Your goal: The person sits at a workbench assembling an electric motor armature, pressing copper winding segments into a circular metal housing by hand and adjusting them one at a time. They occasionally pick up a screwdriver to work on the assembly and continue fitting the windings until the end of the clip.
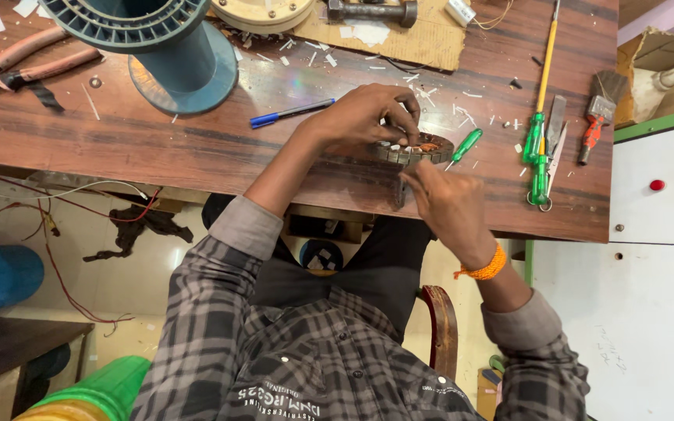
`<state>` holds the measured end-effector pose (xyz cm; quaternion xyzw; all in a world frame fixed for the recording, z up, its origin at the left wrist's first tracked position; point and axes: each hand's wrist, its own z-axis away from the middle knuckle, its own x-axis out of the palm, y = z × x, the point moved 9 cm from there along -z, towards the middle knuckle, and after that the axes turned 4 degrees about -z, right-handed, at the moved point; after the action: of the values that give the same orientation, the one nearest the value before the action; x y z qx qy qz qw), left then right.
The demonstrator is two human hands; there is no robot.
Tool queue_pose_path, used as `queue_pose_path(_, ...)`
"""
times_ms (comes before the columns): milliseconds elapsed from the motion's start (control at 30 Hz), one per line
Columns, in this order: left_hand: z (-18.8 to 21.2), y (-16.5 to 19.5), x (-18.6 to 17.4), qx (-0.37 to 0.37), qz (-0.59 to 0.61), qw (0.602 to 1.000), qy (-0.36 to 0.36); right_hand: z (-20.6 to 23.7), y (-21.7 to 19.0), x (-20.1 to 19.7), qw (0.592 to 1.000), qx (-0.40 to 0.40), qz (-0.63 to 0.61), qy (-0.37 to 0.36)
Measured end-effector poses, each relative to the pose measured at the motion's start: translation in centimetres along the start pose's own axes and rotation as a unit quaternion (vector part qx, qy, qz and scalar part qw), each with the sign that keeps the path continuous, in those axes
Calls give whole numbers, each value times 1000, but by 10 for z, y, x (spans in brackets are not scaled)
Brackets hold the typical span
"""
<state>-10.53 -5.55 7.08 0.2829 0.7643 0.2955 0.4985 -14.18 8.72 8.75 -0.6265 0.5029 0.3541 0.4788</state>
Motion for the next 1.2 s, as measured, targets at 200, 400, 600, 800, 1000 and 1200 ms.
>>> queue_pose_path(200,22,6,7,-72,-80,994,-14,32,18,45,999,11,-53,4)
queue_pose_path(400,48,46,16,21,-262,949,173,57,53,10,979,56,-136,140)
queue_pose_path(600,59,44,25,121,-318,915,218,47,50,-36,964,85,-177,181)
queue_pose_path(800,55,37,25,168,-327,909,198,10,34,-41,970,112,-165,137)
queue_pose_path(1000,54,33,27,165,-327,911,191,-16,52,-35,973,94,-155,145)
queue_pose_path(1200,52,40,24,167,-332,906,200,-59,49,-18,992,-20,-71,101)
